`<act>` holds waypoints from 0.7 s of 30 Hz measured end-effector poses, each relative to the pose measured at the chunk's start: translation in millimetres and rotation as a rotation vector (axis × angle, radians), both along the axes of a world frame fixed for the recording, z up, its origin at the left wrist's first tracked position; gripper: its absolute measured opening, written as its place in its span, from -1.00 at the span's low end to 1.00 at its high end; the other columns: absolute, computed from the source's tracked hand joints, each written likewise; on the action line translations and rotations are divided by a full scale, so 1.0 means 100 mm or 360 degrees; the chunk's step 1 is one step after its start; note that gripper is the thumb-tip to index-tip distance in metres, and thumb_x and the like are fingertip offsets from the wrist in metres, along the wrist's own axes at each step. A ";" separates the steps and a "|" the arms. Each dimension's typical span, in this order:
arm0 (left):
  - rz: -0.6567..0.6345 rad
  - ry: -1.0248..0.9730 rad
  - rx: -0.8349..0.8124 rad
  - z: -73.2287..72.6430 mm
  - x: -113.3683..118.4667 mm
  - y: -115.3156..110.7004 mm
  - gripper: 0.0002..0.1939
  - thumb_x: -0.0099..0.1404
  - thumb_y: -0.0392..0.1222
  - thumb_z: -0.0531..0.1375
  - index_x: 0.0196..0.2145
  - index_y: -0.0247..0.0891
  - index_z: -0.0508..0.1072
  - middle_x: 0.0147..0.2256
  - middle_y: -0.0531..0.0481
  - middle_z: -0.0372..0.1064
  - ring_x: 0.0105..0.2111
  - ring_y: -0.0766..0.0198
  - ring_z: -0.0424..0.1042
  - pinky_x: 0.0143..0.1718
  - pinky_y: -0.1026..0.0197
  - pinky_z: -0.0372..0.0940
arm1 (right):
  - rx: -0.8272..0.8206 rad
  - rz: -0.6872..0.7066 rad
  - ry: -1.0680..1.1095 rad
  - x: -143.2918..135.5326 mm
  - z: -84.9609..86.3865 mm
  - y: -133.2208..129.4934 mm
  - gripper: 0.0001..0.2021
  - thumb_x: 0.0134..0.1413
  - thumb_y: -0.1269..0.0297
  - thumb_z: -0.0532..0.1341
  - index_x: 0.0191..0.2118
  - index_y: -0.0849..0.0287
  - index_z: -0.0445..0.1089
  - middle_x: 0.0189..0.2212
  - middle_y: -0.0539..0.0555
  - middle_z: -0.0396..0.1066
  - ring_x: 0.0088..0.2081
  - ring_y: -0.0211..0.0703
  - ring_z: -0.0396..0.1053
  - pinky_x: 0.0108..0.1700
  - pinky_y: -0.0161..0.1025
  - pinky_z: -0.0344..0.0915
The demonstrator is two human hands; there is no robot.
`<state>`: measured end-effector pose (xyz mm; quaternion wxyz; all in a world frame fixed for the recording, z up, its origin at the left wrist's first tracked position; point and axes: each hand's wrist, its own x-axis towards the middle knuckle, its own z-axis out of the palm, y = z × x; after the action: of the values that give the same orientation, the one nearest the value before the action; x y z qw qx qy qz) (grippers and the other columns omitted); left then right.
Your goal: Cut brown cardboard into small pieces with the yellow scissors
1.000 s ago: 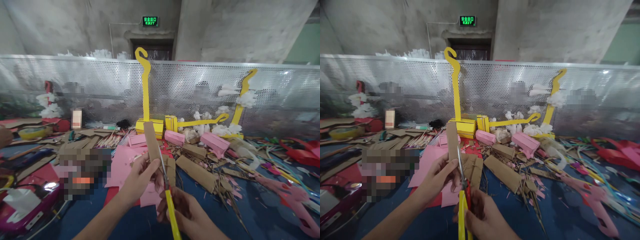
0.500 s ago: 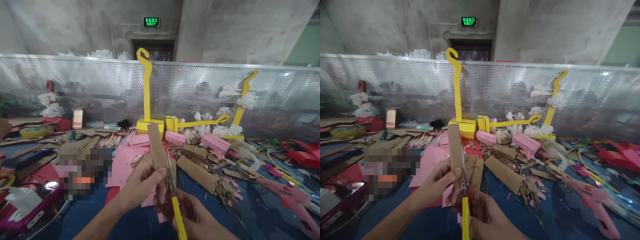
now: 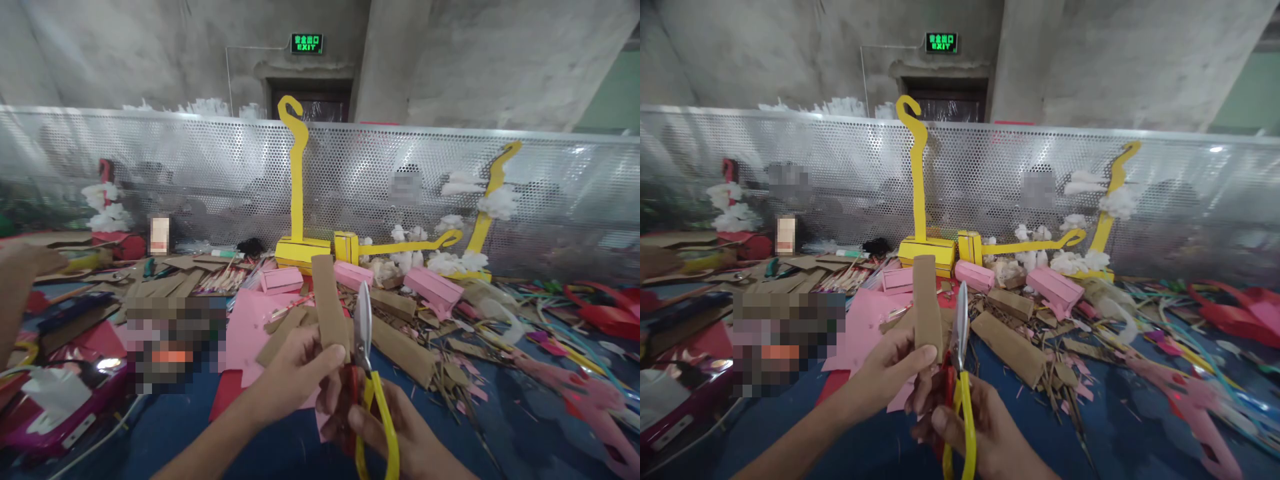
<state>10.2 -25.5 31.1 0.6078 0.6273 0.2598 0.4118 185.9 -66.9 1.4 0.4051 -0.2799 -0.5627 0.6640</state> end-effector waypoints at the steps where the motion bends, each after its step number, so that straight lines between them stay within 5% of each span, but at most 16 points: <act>1: 0.0046 -0.0030 0.0034 -0.01 0.00 0.01 -0.66 0.37 0.06 0.12 -0.41 -0.25 0.26 -0.71 0.12 0.31 -0.76 0.42 0.25 -0.69 0.39 0.12 | 0.0021 -0.0017 0.0033 0.02 -0.02 0.02 -0.51 -0.02 -0.14 0.37 -0.19 0.20 0.39 -0.35 0.07 0.43 -0.37 -0.22 0.43 -0.28 -0.29 0.37; 5: 0.0223 -0.0110 0.0162 0.01 -0.04 0.06 -0.69 0.37 -0.01 0.14 -0.43 -0.26 0.26 -0.71 0.15 0.26 -0.76 0.45 0.17 -0.67 0.37 0.10 | 0.0029 -0.0147 -0.0033 0.11 -0.12 0.06 -0.44 -0.08 -0.21 0.37 -0.10 0.12 0.36 -0.30 0.06 0.39 -0.36 -0.19 0.39 -0.25 -0.24 0.38; 9: 0.0295 -0.0123 0.0121 0.06 -0.07 0.09 -0.72 0.34 -0.02 0.15 -0.42 -0.24 0.24 -0.71 0.18 0.23 -0.76 0.46 0.14 -0.69 0.37 0.07 | 0.0076 -0.0018 -0.0078 0.13 -0.18 0.00 -0.31 -0.15 -0.25 0.38 0.03 0.04 0.30 -0.15 0.12 0.38 -0.15 -0.03 0.40 -0.02 -0.12 0.33; 16: 0.0327 -0.0094 0.0096 0.03 -0.09 0.09 -0.72 0.33 -0.02 0.15 -0.42 -0.24 0.23 -0.73 0.18 0.22 -0.77 0.46 0.15 -0.68 0.37 0.04 | 0.0096 0.0152 -0.0039 0.00 -0.21 -0.01 -0.55 0.04 -0.10 0.34 -0.18 0.13 0.25 -0.36 0.00 0.28 -0.37 -0.24 0.32 -0.28 -0.27 0.28; 21: 0.0416 -0.0080 0.0092 0.04 -0.11 0.11 -0.69 0.32 -0.03 0.16 -0.48 -0.25 0.25 -0.73 0.17 0.21 -0.76 0.46 0.17 -0.67 0.37 0.04 | 0.0034 -0.0074 -0.0151 0.03 -0.14 -0.06 -0.52 -0.04 -0.12 0.38 -0.18 0.12 0.30 -0.35 0.01 0.27 -0.33 -0.19 0.28 -0.22 -0.25 0.30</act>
<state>-0.7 -14.4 35.4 0.5370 0.5949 0.3121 0.5103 188.5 -72.7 -12.7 0.3962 -0.3197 -0.5817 0.6343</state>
